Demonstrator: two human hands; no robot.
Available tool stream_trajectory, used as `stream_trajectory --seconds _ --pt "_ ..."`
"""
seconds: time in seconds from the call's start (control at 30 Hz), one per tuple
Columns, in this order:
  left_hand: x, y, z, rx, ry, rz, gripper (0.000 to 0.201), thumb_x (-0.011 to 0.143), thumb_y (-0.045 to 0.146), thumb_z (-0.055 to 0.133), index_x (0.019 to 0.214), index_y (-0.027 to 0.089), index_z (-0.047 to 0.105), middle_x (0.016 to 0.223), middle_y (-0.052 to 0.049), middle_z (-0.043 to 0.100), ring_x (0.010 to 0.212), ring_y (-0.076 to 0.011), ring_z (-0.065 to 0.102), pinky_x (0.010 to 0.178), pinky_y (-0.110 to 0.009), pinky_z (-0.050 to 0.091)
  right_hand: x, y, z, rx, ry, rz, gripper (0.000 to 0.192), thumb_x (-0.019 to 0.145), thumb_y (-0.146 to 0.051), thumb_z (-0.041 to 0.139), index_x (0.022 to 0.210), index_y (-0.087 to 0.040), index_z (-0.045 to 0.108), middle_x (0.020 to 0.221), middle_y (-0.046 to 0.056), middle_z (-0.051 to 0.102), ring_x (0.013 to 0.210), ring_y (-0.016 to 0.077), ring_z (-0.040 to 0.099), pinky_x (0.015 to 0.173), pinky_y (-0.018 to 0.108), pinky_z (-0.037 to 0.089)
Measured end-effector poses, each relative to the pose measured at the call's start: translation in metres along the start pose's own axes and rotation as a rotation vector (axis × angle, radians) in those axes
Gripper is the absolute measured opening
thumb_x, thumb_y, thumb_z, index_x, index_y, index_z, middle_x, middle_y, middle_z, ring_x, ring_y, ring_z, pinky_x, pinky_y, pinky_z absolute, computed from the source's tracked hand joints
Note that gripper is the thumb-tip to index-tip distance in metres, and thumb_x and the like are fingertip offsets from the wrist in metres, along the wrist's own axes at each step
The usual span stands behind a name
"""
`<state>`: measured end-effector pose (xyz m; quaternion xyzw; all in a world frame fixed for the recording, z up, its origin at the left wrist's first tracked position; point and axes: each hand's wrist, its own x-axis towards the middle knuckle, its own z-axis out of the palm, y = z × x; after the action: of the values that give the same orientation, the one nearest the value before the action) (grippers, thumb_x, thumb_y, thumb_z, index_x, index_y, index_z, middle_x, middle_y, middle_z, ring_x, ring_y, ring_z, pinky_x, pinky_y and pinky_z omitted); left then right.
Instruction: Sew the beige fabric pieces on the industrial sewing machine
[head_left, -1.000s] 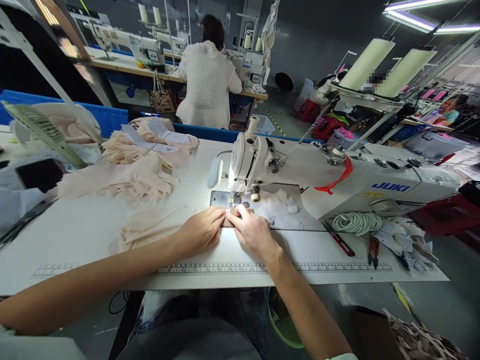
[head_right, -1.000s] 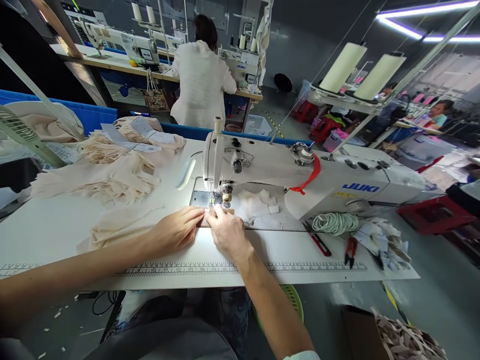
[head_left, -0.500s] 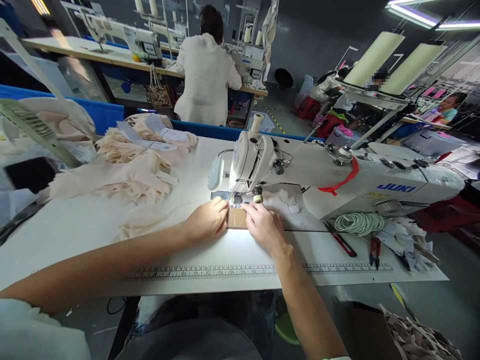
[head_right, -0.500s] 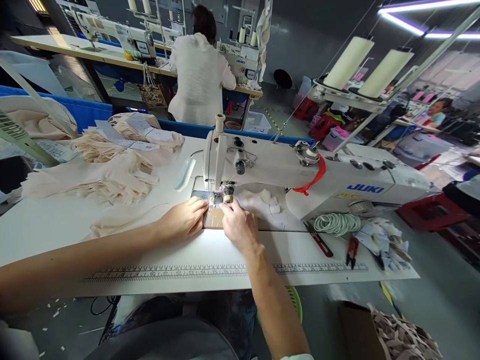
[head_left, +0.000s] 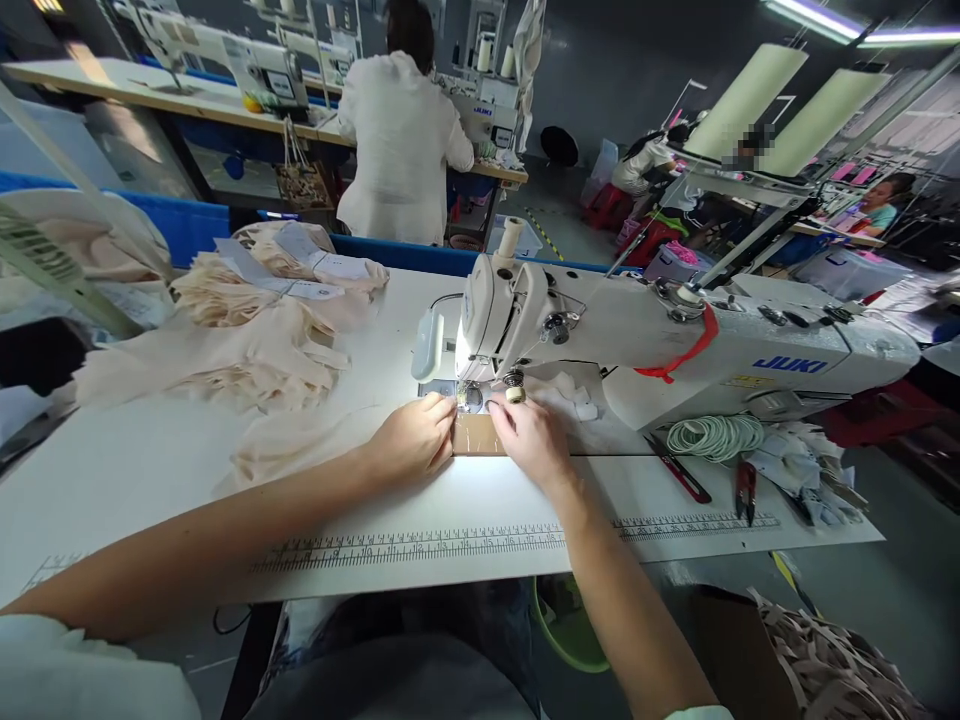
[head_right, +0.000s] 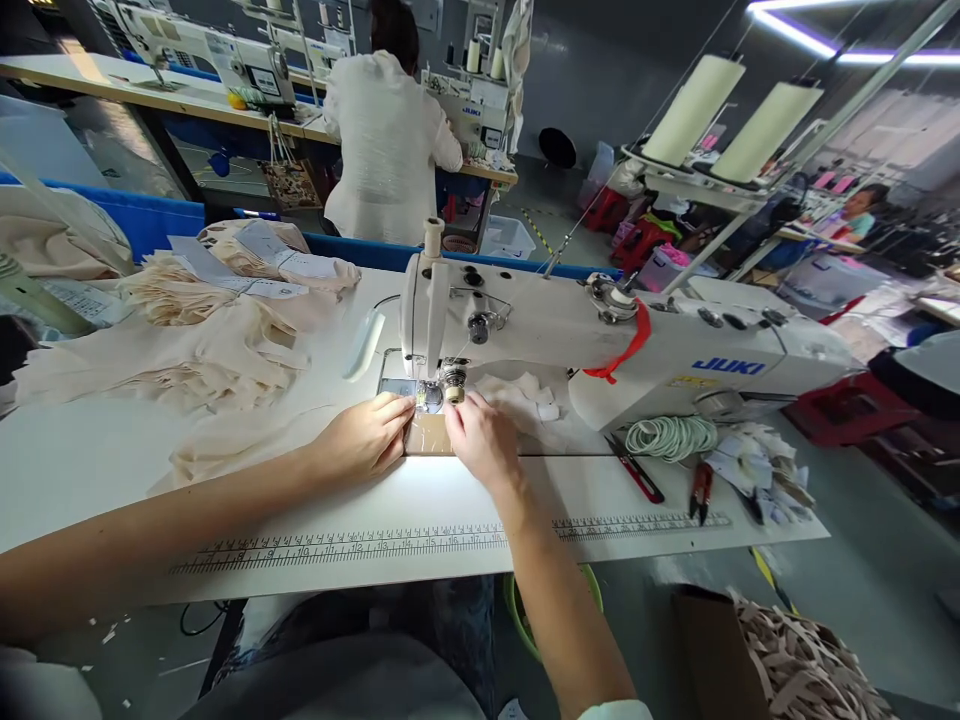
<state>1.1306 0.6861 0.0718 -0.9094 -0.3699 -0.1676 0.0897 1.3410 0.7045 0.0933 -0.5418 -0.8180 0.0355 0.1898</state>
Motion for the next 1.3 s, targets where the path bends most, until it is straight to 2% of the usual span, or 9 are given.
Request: stream_trajectory --seconds 0.17,0.4,0.6,0.8,0.93,1.03,1.1,1.2,1.3 --pt "0.001 -0.001 -0.001 0.016 0.008 0.006 0.03 0.093 0.017 0.042 0.1 0.007 0.069 0.106 -0.018 0.066 0.09 -0.0276 0.057 0.077 -0.039 0.054 0.017 0.009 0.0 0.059 0.022 0.102 0.036 0.101 -0.034 0.043 0.078 -0.021 0.067 0.077 0.006 0.072 0.072 0.0182 0.064 0.063 0.026 0.038" --pt "0.006 -0.004 -0.001 0.034 0.018 0.014 0.028 0.092 0.016 0.042 0.093 0.008 0.069 0.102 -0.018 0.067 0.084 -0.0269 0.057 0.073 -0.038 0.055 0.001 0.0 0.007 0.053 0.126 0.073 0.037 0.103 -0.04 0.042 0.091 -0.02 0.071 0.091 0.008 0.076 0.077 0.0175 0.067 0.061 0.026 0.035" --pt "0.009 -0.006 -0.002 0.041 -0.002 -0.015 0.029 0.092 0.017 0.043 0.097 0.009 0.07 0.105 -0.018 0.068 0.09 -0.0279 0.06 0.08 -0.039 0.056 0.009 0.0 0.008 -0.031 0.092 0.141 0.038 0.102 -0.036 0.047 0.075 -0.02 0.068 0.074 0.007 0.074 0.064 0.0162 0.063 0.056 0.027 0.03" --pt "0.012 -0.011 -0.002 -0.098 -0.061 -0.097 0.033 0.091 0.017 0.041 0.106 0.009 0.069 0.113 -0.017 0.068 0.097 -0.0292 0.062 0.085 -0.042 0.055 0.001 0.006 0.005 -0.092 0.181 0.102 0.041 0.099 -0.04 0.05 0.069 -0.019 0.067 0.063 0.006 0.07 0.055 0.0149 0.058 0.053 0.028 0.025" --pt "0.014 -0.032 -0.024 -0.207 -0.153 -0.438 0.035 0.092 0.021 0.039 0.113 0.016 0.066 0.107 -0.012 0.068 0.093 -0.0266 0.064 0.082 -0.039 0.054 -0.009 -0.014 -0.001 0.027 0.125 -0.097 0.027 0.099 -0.025 0.048 0.087 -0.019 0.072 0.076 0.006 0.073 0.068 0.0161 0.064 0.06 0.026 0.037" --pt "0.008 -0.046 -0.045 -0.04 -0.28 -0.69 0.032 0.093 0.03 0.042 0.111 0.015 0.063 0.109 -0.015 0.066 0.099 -0.0312 0.063 0.081 -0.04 0.051 -0.019 -0.047 -0.004 0.092 0.021 -0.396 0.024 0.094 -0.026 0.057 0.114 -0.016 0.067 0.119 0.013 0.07 0.108 0.0238 0.063 0.086 0.032 0.048" --pt "-0.002 -0.049 -0.054 0.038 -0.393 -0.726 0.031 0.092 0.035 0.043 0.107 0.015 0.061 0.103 -0.016 0.068 0.099 -0.0331 0.064 0.08 -0.04 0.049 -0.029 -0.07 0.0 0.095 -0.054 -0.576 0.052 0.089 -0.043 0.066 0.13 -0.012 0.058 0.142 0.019 0.056 0.133 0.0311 0.048 0.107 0.044 0.041" --pt "-0.025 -0.043 -0.06 -0.049 -0.471 -0.712 0.035 0.094 0.044 0.038 0.102 0.017 0.059 0.083 -0.009 0.069 0.08 -0.0289 0.064 0.069 -0.034 0.043 -0.051 -0.097 0.013 0.122 -0.128 -0.69 0.091 0.081 -0.069 0.065 0.144 -0.008 0.043 0.15 0.023 0.045 0.145 0.0353 0.03 0.12 0.056 0.023" --pt "-0.06 -0.03 -0.069 -0.238 -0.422 -0.656 0.037 0.092 0.049 0.036 0.084 0.02 0.058 0.065 -0.002 0.062 0.065 -0.0218 0.058 0.06 -0.028 0.034 -0.078 -0.111 0.027 0.122 -0.092 -0.66 0.089 0.082 -0.064 0.067 0.145 -0.008 0.042 0.137 0.022 0.055 0.132 0.036 0.043 0.116 0.059 0.028"
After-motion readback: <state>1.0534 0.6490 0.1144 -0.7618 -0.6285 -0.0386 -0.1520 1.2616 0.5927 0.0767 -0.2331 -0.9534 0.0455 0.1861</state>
